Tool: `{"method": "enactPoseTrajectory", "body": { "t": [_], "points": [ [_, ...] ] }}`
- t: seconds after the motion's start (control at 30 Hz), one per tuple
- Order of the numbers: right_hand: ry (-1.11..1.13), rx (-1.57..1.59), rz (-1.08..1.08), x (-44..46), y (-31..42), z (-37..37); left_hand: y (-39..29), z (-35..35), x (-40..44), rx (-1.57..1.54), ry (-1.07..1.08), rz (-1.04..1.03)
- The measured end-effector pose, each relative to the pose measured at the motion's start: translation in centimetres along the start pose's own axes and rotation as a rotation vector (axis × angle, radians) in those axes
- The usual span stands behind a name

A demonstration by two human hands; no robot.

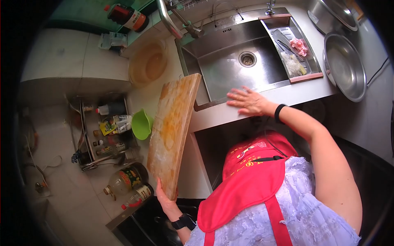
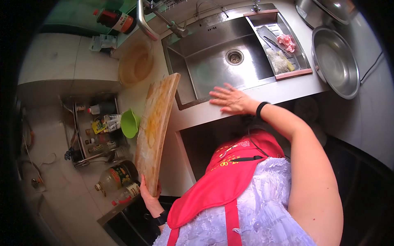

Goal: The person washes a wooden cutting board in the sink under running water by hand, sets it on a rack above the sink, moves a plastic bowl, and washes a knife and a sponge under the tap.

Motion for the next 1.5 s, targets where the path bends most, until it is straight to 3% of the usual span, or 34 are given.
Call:
{"method": "enactPoseTrajectory", "body": {
  "t": [0.1, 0.13, 0.17, 0.2, 0.23, 0.27, 0.33, 0.43, 0.6, 0.73, 0.83, 1.03, 1.13, 1.23, 1.33, 1.37, 1.43, 1.5],
  "points": [
    [0.030, -0.016, -0.198, -1.0, -5.1, 1.4, 0.1, 0.1, -0.3, 0.049, 0.054, -0.015],
    [0.150, 0.047, -0.382, -0.9, -7.3, 1.8, 0.0, -0.5, -0.9, 0.035, 0.008, -0.020],
    [0.396, -0.116, -0.488, -1.0, -9.4, 2.7, -0.3, -1.5, -1.6, 0.022, -0.036, -0.024],
    [0.451, -0.087, -0.500, -1.5, -10.6, 4.7, -0.3, -2.0, -2.1, 0.013, -0.082, -0.024],
    [0.280, -0.021, -0.637, -1.8, -13.3, 3.6, 0.2, -1.4, -1.6, -0.026, -0.030, -0.059],
    [0.266, 0.069, -0.736, -1.1, -13.7, 5.4, 0.8, -0.5, -0.2, -0.068, 0.025, -0.093],
    [0.123, 0.171, -0.637, -0.4, -12.7, 9.3, 1.1, -0.5, 0.2, -0.136, 0.078, -0.170],
    [-0.089, 0.474, -0.713, 1.1, -14.4, 11.4, 0.4, -1.1, -0.8, -0.163, 0.156, -0.178],
    [-0.390, 0.629, -0.612, 1.6, -14.5, 12.8, -0.4, -2.2, -2.0, -0.150, 0.095, -0.201],
    [-0.369, 0.915, -0.585, 1.8, -14.5, 11.3, -0.5, -3.2, -3.0, -0.162, 0.089, -0.199],
    [-0.165, 1.167, -0.759, 3.1, -13.4, 9.6, -0.4, -3.8, -4.1, -0.180, 0.112, -0.204],
    [-0.054, 0.883, -0.511, 9.2, -8.9, 6.5, -0.7, -5.2, -5.2, -0.159, 0.151, -0.258],
    [0.053, 1.298, -0.715, 10.6, -5.9, 7.5, -0.8, -5.1, -4.9, -0.156, 0.109, -0.277],
    [0.116, 1.574, -0.724, 12.6, -5.3, 4.5, -1.2, -4.5, -4.5, -0.176, 0.136, -0.282],
    [0.066, 1.814, -0.739, 13.4, -4.0, 4.6, -1.7, -5.1, -4.6, -0.145, 0.276, -0.292],
    [-0.044, 1.918, -0.836, 13.8, -3.4, 4.7, -1.7, -4.9, -4.3, -0.158, 0.286, -0.280],
    [-0.122, 1.883, -0.792, 15.0, -3.0, 3.9, -1.6, -4.7, -4.1, -0.168, 0.297, -0.280],
    [-0.196, 1.846, -0.935, 15.9, -2.7, 3.6, -2.3, -5.4, -4.8, -0.145, 0.382, -0.309]
  ]
}}
Point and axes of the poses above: each hand's wrist, its own x-axis towards the middle knuckle, its own z-axis out of the back of the hand, y = z × x, the point moved 1 cm from there along x, towards the middle knuckle, and after that the axes turned 13 degrees about x, right-handed, at the moved point
